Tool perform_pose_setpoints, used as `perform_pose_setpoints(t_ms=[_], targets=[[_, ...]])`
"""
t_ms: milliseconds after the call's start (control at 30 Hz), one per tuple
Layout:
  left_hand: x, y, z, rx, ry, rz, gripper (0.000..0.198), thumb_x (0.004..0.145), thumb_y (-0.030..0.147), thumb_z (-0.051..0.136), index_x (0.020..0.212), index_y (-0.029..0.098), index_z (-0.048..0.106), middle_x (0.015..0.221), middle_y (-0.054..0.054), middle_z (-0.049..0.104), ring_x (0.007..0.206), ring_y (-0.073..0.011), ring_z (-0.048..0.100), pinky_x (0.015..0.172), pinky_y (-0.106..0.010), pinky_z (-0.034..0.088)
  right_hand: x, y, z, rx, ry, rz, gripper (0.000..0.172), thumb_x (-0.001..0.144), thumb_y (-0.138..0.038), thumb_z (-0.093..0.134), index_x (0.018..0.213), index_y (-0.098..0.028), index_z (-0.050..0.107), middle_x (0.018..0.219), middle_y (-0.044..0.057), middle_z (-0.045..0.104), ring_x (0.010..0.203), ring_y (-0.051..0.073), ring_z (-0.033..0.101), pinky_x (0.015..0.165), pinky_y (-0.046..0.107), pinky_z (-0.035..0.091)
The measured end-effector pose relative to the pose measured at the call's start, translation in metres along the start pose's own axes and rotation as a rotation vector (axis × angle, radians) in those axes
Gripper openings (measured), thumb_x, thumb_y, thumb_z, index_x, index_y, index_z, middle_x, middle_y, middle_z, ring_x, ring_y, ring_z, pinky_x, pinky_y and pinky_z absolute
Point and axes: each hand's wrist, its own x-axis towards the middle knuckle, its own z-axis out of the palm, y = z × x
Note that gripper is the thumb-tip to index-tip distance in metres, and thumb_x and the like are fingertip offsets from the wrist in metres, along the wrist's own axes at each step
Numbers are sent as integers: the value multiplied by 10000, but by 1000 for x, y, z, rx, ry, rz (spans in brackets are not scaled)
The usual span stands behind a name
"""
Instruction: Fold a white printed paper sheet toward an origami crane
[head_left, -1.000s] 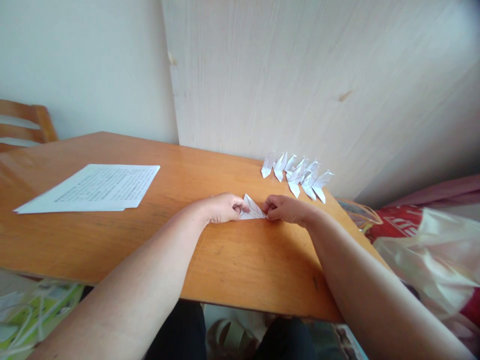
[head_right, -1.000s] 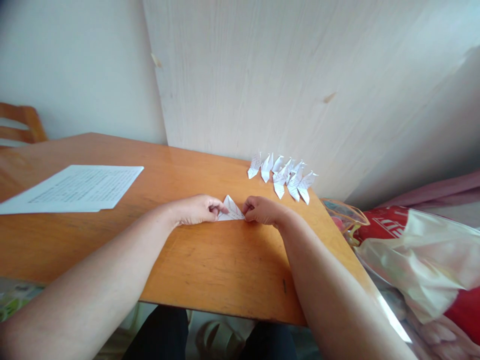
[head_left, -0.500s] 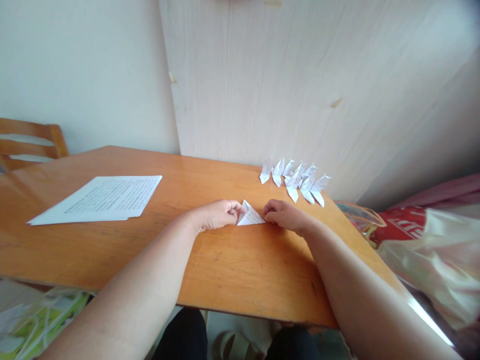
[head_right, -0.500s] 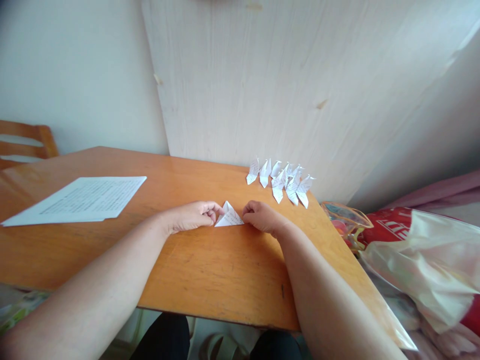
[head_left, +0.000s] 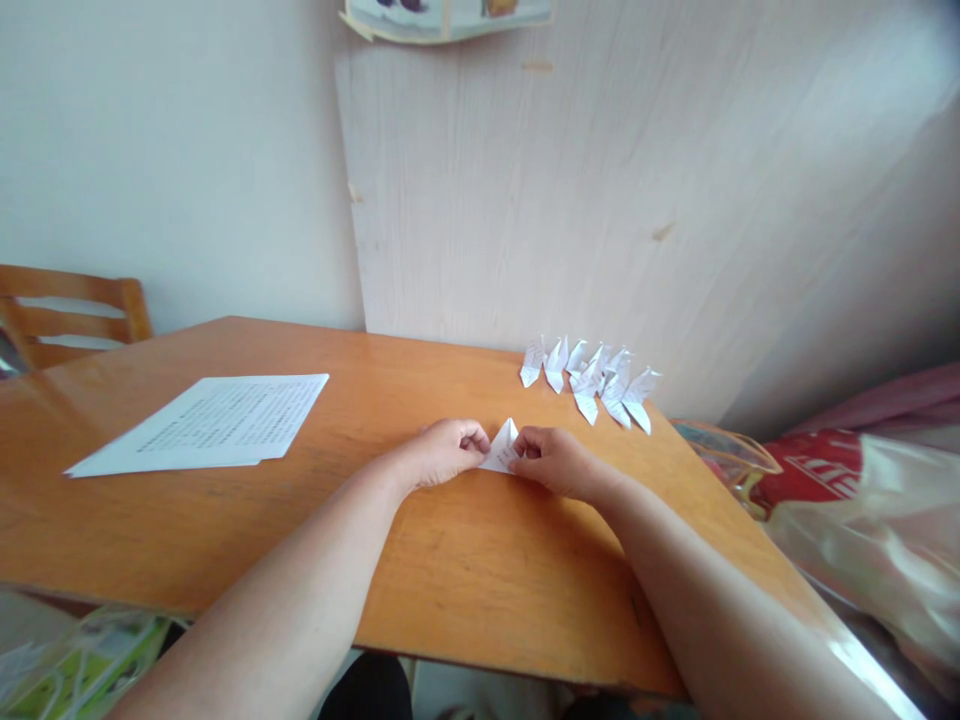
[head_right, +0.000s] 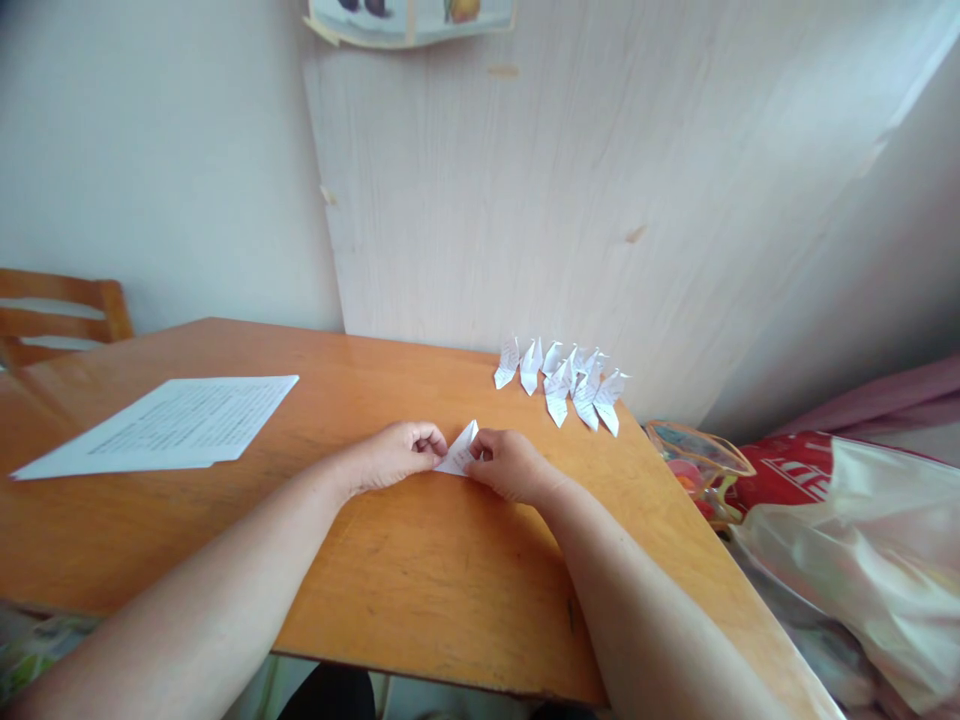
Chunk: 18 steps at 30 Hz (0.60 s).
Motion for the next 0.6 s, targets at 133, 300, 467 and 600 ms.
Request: perform_pose_setpoints(t_ms=[133, 300, 467, 600], targets=[[4, 5, 1, 9, 204, 41, 157, 770, 248, 591, 912, 181, 600, 855, -14, 630, 791, -166, 580, 712, -273, 456, 2, -2, 1, 149, 165, 60, 101, 743, -255, 577, 702, -194, 507, 618, -51, 476, 575, 106, 428, 517, 242, 286], [5, 10, 9, -71, 235, 172, 253, 785, 221, 634, 1034, 178, 614, 1022, -64, 673, 904, -188, 626, 834, -327, 496, 3, -7, 4, 495, 159, 138, 111, 782, -278, 578, 776, -197, 502, 605, -40, 538, 523, 102, 453, 490, 234, 313], [-1, 18, 18, -162, 67, 279, 298, 826, 236, 650, 1120, 203, 613, 1087, -65, 688, 955, -202, 650, 862, -329, 505, 0, -13, 9, 614, 83, 52, 267, 879, -448, 572, 822, -190, 533, 634, -28, 564, 515, 96, 491, 485, 223, 361], [-3, 22, 18, -78, 91, 288, 325, 789, 267, 708, 1097, 211, 625, 1037, -51, 685, 924, -215, 640, 829, -325, 505, 0, -15, 10, 613, 25, -40, 501, 938, -627, 410, 826, -174, 591, 658, 16, 599, 556, 125, 548, 524, 251, 435]])
